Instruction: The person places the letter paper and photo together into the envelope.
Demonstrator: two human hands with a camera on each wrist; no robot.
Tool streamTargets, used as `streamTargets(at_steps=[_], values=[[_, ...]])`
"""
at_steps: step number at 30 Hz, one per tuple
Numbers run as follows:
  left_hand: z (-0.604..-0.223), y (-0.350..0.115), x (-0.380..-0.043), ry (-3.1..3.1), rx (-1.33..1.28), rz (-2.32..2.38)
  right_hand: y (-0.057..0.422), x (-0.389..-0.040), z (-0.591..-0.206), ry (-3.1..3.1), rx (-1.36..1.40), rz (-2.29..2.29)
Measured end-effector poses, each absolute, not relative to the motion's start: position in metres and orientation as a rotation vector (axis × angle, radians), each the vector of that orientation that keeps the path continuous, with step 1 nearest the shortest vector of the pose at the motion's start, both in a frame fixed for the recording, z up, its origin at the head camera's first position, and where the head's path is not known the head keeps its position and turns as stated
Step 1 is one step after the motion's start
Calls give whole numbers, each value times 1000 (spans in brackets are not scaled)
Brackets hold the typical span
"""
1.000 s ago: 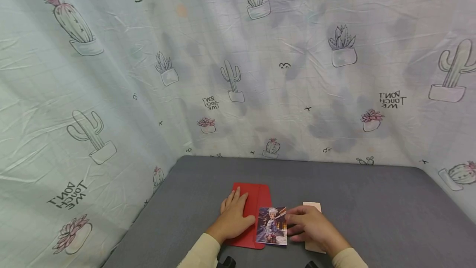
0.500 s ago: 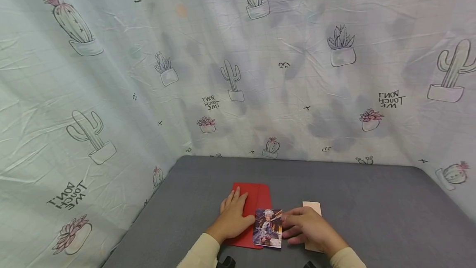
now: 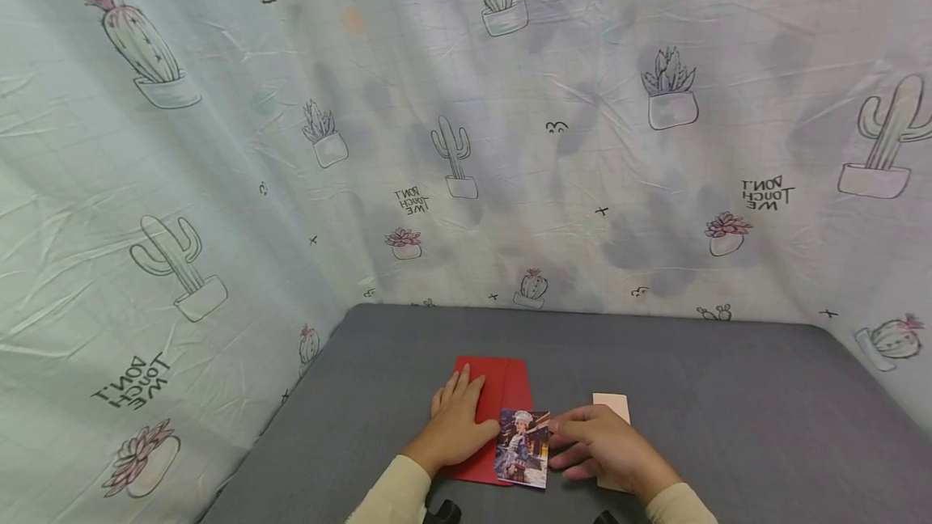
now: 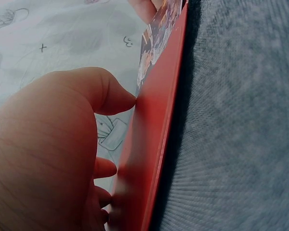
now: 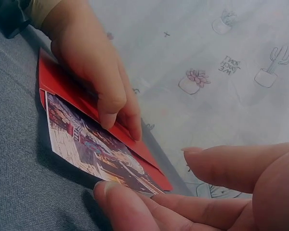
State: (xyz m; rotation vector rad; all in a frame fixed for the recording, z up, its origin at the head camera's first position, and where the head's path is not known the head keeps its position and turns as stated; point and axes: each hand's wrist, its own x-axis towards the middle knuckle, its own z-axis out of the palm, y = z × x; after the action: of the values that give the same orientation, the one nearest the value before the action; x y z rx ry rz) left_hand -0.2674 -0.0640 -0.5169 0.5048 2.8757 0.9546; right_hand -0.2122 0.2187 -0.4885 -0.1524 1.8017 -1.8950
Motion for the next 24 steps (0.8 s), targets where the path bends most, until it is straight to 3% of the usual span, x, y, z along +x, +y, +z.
streamTargets(at_steps=[24], values=[[-519, -64, -268, 2876, 502, 954, 208, -211, -491, 1782, -160, -1875]])
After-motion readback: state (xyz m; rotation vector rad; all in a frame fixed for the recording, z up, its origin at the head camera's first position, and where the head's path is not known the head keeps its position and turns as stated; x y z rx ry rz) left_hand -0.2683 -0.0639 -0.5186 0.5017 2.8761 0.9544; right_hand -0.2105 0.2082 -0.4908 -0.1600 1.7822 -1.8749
